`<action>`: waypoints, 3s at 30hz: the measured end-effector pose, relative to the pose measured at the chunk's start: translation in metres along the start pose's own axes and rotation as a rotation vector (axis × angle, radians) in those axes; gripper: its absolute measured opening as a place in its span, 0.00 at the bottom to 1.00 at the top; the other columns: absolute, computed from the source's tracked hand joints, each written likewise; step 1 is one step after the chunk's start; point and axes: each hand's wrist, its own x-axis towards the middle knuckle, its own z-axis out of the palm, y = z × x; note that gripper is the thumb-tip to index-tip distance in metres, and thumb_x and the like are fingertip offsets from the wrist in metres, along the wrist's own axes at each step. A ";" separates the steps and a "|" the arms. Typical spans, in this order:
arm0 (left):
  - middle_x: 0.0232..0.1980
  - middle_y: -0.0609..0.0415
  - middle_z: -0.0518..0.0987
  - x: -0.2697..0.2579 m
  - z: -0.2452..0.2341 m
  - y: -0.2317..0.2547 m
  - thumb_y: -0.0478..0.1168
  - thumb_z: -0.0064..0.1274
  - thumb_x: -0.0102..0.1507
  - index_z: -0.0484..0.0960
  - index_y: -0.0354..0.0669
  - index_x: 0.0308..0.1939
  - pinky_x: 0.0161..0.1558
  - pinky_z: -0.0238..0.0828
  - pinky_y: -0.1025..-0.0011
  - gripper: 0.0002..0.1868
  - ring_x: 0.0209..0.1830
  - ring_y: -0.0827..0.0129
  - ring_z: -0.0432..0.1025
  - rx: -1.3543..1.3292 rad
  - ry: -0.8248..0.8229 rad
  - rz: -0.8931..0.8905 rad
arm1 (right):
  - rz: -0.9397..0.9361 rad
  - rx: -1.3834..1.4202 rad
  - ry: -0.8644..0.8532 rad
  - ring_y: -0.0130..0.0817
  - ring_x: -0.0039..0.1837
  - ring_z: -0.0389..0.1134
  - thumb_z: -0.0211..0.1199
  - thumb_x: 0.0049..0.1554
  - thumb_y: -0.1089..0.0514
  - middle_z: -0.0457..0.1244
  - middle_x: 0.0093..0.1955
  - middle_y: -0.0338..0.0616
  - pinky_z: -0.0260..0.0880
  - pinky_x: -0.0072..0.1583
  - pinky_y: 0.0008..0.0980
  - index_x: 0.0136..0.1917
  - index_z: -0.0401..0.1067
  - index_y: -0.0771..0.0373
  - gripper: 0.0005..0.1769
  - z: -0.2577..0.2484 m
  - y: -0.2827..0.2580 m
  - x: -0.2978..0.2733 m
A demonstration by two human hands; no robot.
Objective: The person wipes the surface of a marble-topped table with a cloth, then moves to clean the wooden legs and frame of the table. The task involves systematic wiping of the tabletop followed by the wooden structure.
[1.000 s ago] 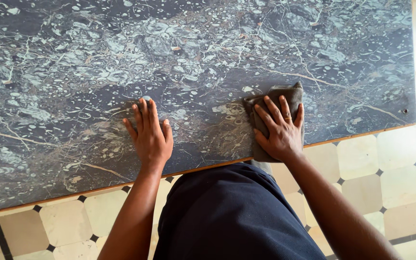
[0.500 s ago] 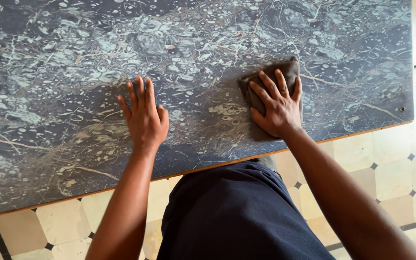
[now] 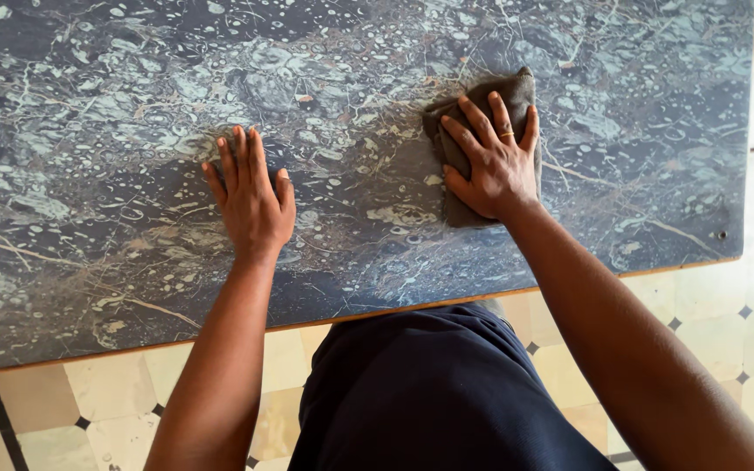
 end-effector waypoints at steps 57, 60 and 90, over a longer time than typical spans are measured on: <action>0.84 0.39 0.55 -0.030 0.020 0.051 0.50 0.41 0.73 0.57 0.37 0.82 0.78 0.28 0.37 0.35 0.85 0.41 0.44 0.018 0.054 -0.050 | 0.167 -0.027 -0.010 0.49 0.86 0.40 0.64 0.51 0.43 0.49 0.84 0.39 0.27 0.78 0.71 0.77 0.63 0.44 0.41 -0.012 0.032 -0.112; 0.84 0.39 0.55 -0.028 0.017 0.050 0.50 0.41 0.73 0.57 0.37 0.82 0.78 0.28 0.37 0.35 0.85 0.41 0.44 0.019 0.054 -0.046 | 0.144 -0.049 -0.005 0.49 0.86 0.40 0.64 0.53 0.42 0.49 0.84 0.40 0.27 0.77 0.72 0.77 0.63 0.45 0.39 -0.013 0.033 -0.099; 0.83 0.40 0.57 -0.026 0.016 0.053 0.52 0.38 0.73 0.59 0.37 0.80 0.79 0.28 0.38 0.34 0.85 0.42 0.44 0.036 0.037 -0.070 | 0.073 -0.065 -0.022 0.49 0.87 0.37 0.61 0.54 0.41 0.46 0.85 0.39 0.23 0.79 0.71 0.79 0.60 0.42 0.41 -0.014 0.065 0.030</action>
